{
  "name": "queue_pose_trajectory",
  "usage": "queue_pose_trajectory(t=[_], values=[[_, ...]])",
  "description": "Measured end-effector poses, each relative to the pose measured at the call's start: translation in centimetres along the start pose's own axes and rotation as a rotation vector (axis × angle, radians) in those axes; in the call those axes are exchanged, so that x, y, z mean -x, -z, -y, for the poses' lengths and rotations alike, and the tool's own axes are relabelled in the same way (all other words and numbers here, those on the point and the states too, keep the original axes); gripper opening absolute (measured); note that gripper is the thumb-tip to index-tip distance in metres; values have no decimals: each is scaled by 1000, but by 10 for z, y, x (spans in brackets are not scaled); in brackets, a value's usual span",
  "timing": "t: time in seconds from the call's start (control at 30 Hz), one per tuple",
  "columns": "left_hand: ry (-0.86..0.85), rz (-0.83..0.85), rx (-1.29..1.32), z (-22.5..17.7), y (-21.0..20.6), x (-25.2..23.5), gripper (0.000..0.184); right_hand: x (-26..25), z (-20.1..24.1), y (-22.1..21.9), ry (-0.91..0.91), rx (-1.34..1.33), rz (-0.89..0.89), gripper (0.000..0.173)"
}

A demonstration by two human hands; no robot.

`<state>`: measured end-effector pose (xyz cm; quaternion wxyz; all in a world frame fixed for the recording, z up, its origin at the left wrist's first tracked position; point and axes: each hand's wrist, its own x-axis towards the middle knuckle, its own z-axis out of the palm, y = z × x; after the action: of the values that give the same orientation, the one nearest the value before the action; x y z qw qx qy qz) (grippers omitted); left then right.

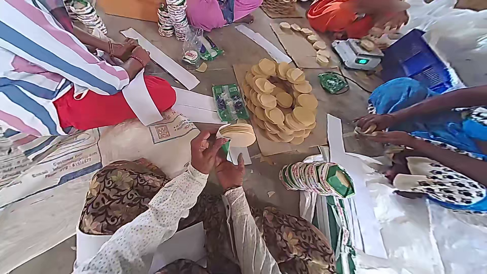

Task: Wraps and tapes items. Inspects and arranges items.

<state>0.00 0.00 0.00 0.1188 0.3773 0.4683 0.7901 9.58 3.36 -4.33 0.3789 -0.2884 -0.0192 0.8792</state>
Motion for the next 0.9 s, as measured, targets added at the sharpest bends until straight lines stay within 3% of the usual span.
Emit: queue_pose_trajectory(t=[0.07,0.1,0.23,0.33,0.47,0.57,0.67,0.73,0.8,0.9], values=[[-43,46,-23,-3,17,1,19,-13,16,-8,108,31,-178,29],[-64,70,-59,-1,28,2,19,-19,24,-8,152,57,-223,21],[-121,221,-447,18,60,11,23,-34,44,5,297,157,-235,21],[-25,432,-738,31,59,19,21,-34,42,10,396,299,-316,32],[166,625,-951,39,37,27,24,-24,26,21,522,774,-366,45],[206,678,-1045,43,22,29,25,-18,19,39,798,1404,-180,40],[276,706,-1128,39,8,24,28,-30,18,52,1062,1778,81,57],[325,683,-1121,38,1,24,26,-31,18,53,1064,1911,132,67],[276,544,-1047,47,-1,33,26,-29,18,52,1020,1990,149,69],[309,344,-876,62,-1,46,56,-27,19,51,958,2068,167,74]])
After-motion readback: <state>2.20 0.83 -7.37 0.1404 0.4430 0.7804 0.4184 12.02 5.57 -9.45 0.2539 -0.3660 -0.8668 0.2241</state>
